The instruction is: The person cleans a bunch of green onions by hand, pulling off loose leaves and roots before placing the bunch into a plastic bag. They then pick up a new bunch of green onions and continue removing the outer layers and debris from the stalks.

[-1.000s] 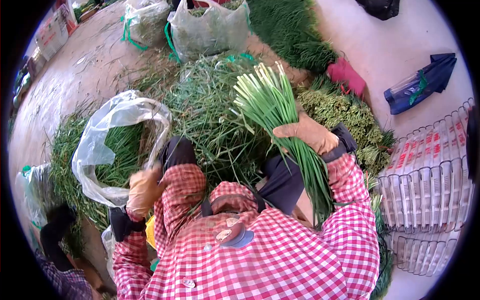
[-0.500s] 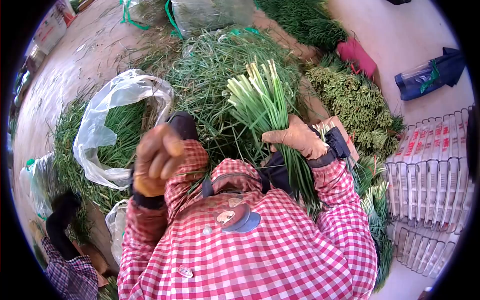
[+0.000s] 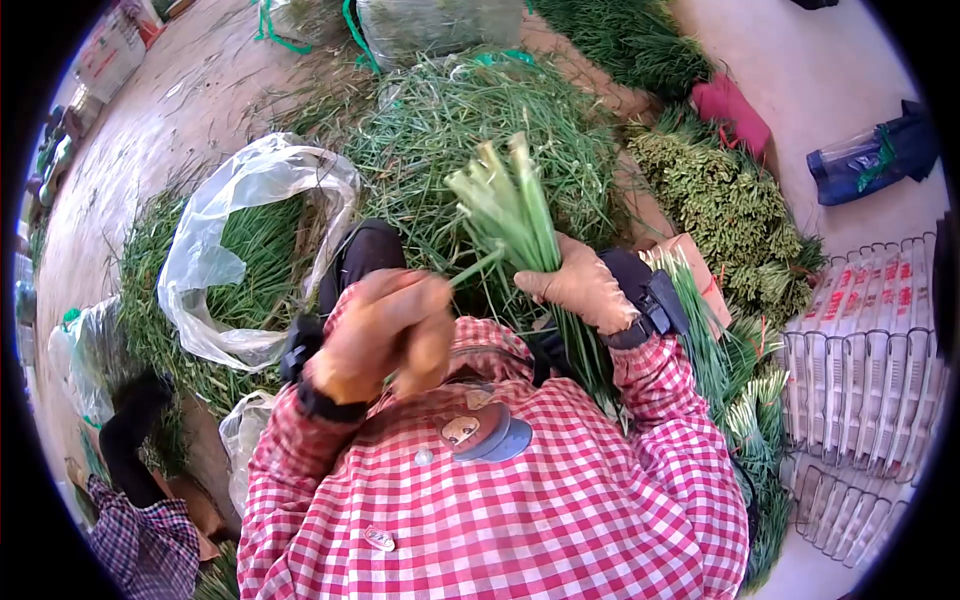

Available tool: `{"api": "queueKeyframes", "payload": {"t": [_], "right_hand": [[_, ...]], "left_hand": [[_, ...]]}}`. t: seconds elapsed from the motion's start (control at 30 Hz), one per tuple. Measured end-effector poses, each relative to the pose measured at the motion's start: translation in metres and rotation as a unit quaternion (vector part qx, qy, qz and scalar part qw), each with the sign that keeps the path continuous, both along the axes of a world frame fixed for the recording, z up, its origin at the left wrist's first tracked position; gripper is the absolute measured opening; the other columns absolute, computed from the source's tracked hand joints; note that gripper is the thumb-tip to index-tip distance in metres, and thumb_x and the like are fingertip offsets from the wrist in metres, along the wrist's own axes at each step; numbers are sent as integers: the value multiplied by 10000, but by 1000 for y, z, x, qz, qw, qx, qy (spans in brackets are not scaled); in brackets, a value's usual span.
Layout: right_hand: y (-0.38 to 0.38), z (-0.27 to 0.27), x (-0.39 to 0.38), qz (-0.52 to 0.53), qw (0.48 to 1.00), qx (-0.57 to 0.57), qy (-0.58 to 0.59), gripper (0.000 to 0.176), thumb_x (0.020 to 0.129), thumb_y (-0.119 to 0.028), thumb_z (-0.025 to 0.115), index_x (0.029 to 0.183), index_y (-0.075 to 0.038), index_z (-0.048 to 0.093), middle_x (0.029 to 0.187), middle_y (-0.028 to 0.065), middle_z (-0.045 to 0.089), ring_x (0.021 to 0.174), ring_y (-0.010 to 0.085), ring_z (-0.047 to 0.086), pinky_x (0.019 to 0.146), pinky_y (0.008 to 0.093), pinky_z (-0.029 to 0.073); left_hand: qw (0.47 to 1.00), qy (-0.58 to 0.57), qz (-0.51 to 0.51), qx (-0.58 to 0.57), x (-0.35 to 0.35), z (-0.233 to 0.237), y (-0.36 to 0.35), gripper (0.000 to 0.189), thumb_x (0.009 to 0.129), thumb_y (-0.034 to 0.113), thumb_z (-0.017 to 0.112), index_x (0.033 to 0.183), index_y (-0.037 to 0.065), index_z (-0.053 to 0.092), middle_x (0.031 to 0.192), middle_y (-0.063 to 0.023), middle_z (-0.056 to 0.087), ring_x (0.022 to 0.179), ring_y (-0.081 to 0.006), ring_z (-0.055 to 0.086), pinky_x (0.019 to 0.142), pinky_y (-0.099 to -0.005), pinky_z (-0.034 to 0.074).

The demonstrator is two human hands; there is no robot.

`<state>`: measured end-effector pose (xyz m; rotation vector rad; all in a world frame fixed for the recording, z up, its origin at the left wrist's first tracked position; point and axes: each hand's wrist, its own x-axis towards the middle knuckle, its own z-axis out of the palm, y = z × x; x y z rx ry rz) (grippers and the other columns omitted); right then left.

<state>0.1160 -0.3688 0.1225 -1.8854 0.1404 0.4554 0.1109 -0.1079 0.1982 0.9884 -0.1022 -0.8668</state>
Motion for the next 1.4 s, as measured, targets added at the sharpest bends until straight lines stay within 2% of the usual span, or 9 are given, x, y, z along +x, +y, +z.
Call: {"api": "queueKeyframes", "payload": {"t": [0.2,0.27,0.33,0.4,0.7,0.8,1.0,1.17,1.4], "right_hand": [[-17,-1,3,-26,967,235,100,445,750,-181,775,1118,-10,591,939,96,667,720,160,635,575,283,527],[-11,7,4,-13,958,266,105,469,729,-159,777,1133,-7,592,977,99,666,729,166,638,561,291,528],[-3,12,1,14,943,312,112,482,725,-156,776,1144,-7,590,994,100,666,731,168,639,563,294,532],[8,14,-3,14,942,312,120,507,714,-143,775,1162,-5,580,995,121,669,718,169,639,570,292,540],[48,-6,-8,156,816,454,322,454,846,-395,639,1032,18,621,926,133,672,724,202,653,638,306,533],[26,-13,28,228,965,48,118,497,905,-439,569,1090,20,611,1023,122,657,929,201,627,829,291,498],[-21,92,126,231,895,-63,-377,431,981,-256,429,1358,-47,429,1347,74,489,1188,170,500,1000,291,409],[70,62,119,385,895,-144,-172,900,816,-641,544,1478,-121,224,1342,111,507,1217,214,495,985,300,437],[35,84,93,62,965,-8,-255,475,887,-464,591,1022,-11,633,880,92,667,822,190,634,694,358,524]], "left_hand": [[915,-282,-100,272,6,-7,29,185,829,227,675,897,55,671,742,-44,655,639,-179,618,580,-290,468],[572,-630,56,522,10,-78,30,229,861,271,653,992,83,663,700,-99,642,602,-251,605,564,-351,462],[760,-381,0,527,23,-60,20,461,863,370,648,1206,79,548,936,-146,659,785,-277,627,679,-393,478],[964,-197,107,140,20,-47,-3,631,829,445,679,1240,-4,511,1096,-129,635,959,-214,605,814,-337,468],[926,-15,117,-359,60,-76,-61,702,869,302,609,1441,99,256,1300,-262,489,1111,-332,582,928,-388,515],[931,-13,144,-335,71,-94,-47,699,871,301,605,1443,106,253,1286,-274,491,1012,-336,633,829,-414,570],[961,-41,96,-256,82,-78,-51,671,847,234,645,1397,48,309,1151,-241,587,907,-272,661,700,-391,584],[987,7,122,-101,61,-81,-67,510,782,151,678,1233,-19,509,917,-141,673,747,-204,665,638,-308,564],[959,-54,245,-135,105,-79,-16,323,812,116,606,1105,-20,597,772,-64,626,668,-180,616,619,-288,526]]}}
